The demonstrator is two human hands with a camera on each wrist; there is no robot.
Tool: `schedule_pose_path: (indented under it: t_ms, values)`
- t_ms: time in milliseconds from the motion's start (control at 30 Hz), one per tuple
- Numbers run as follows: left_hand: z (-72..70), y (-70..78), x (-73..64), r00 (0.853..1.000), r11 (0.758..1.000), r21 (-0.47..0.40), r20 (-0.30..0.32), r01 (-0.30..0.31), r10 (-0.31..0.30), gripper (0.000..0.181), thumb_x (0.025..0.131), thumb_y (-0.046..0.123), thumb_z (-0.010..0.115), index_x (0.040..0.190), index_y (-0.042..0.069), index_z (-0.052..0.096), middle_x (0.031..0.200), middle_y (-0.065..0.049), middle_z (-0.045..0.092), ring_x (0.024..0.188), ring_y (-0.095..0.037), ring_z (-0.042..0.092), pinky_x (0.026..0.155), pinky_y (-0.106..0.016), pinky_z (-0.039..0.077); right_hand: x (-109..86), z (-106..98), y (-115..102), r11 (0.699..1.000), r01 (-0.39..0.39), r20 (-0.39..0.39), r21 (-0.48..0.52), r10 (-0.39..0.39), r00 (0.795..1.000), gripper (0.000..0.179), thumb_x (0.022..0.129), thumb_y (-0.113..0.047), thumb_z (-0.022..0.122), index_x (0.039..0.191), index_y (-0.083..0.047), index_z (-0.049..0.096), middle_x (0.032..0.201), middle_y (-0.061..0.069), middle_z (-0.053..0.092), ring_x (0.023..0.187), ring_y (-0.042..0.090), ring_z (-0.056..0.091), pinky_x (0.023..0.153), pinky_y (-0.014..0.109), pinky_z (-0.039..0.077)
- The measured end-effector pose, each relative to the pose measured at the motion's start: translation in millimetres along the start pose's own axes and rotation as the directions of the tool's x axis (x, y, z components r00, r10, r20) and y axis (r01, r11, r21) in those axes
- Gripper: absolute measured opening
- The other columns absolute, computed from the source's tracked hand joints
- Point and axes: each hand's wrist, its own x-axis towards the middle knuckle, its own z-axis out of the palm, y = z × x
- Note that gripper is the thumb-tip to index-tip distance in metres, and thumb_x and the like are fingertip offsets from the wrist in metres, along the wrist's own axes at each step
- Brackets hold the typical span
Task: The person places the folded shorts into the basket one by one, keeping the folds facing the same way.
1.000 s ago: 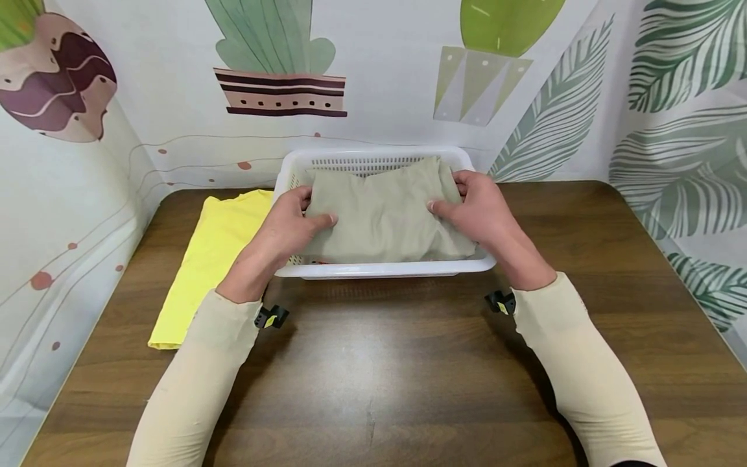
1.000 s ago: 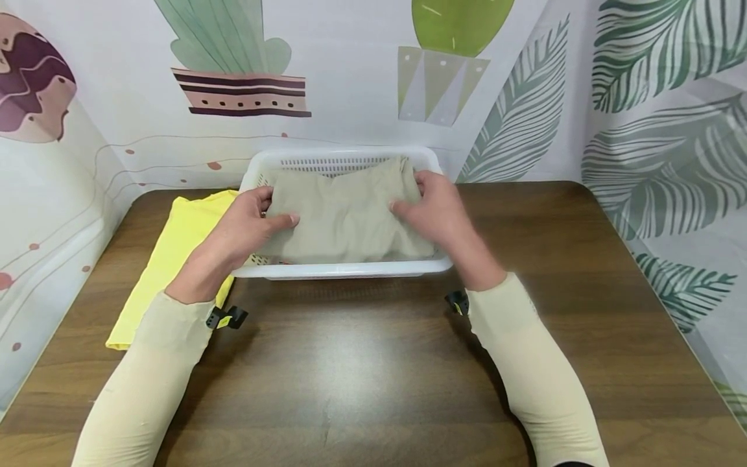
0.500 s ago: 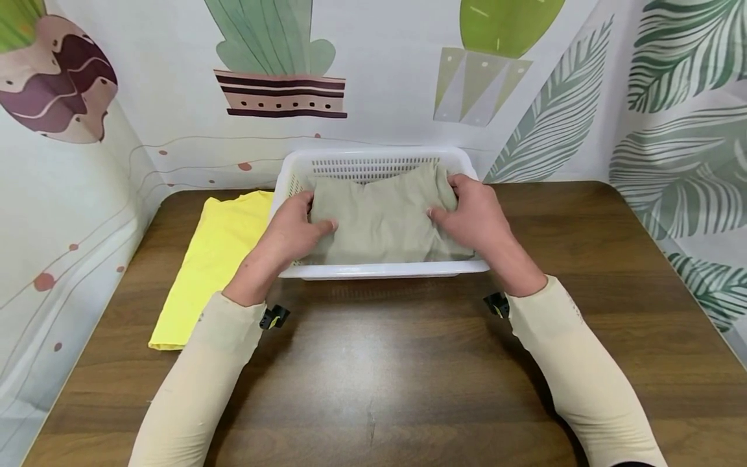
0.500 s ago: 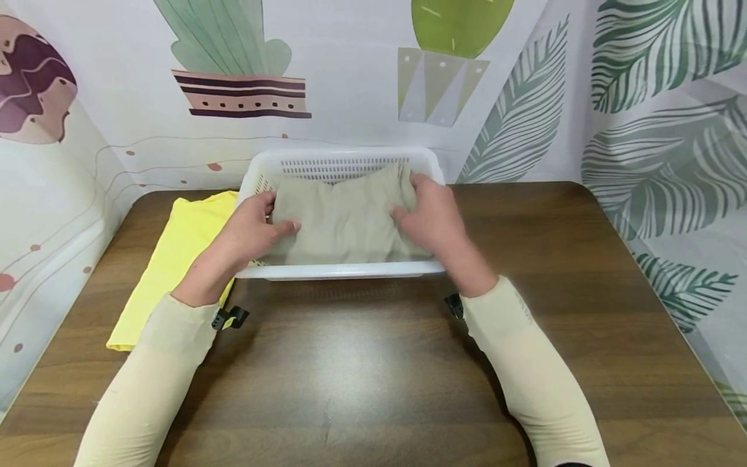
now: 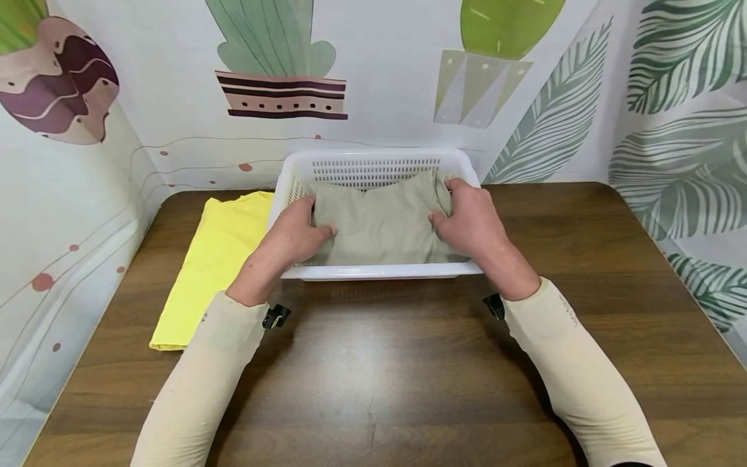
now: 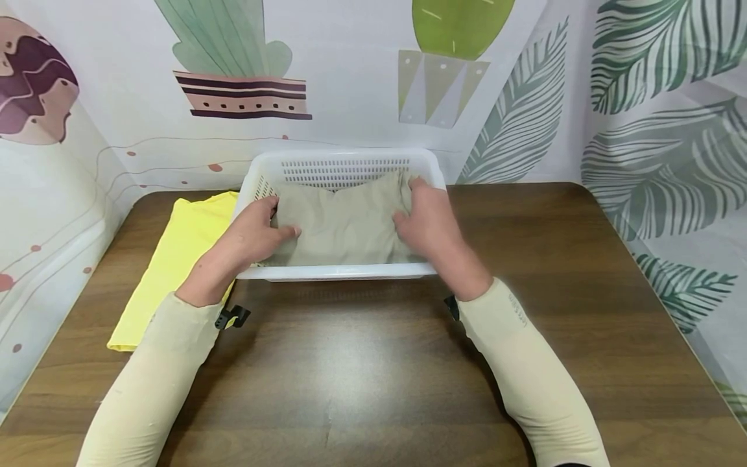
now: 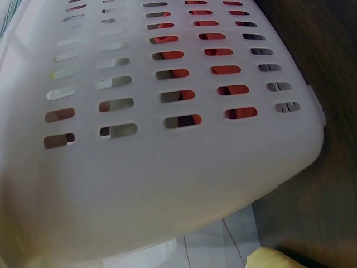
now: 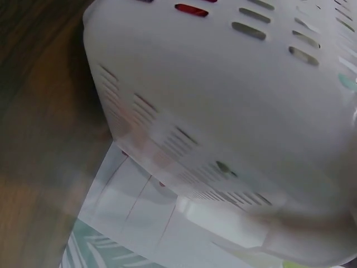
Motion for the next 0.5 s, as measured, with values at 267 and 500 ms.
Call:
schedule_pose_path:
  t_ms: [267, 500]
  values:
    - [0.9, 1.5, 0.1, 1.000, 0.997, 0.070, 0.017, 0.017, -0.018, 0.051, 0.102, 0.015, 0.067, 0.143, -0.007, 0.047, 0.138, -0.021, 0.057, 0.119, -0.033, 0.054, 0.105, -0.049, 0.047, 0.8, 2.8, -0.4, 0.999, 0.023, 0.018, -0.049, -0.022, 1.000, 0.058, 0.095, -0.011, 0.072, 0.144, 0.012, 0.052, 0.129, 0.034, 0.067, 0.117, 0.047, 0.064, 0.102, 0.055, 0.052]
    - [2.3, 1.1, 1.3, 0.998, 0.996, 0.084, 0.035, 0.039, -0.042, 0.060, 0.103, 0.016, 0.066, 0.152, -0.008, 0.041, 0.154, -0.022, 0.049, 0.129, -0.033, 0.050, 0.113, -0.050, 0.043, -0.2, 5.8, -1.8, 0.992, 0.042, 0.038, -0.122, -0.038, 0.999, 0.053, 0.096, -0.011, 0.070, 0.139, 0.015, 0.052, 0.122, 0.039, 0.066, 0.118, 0.050, 0.065, 0.100, 0.058, 0.052]
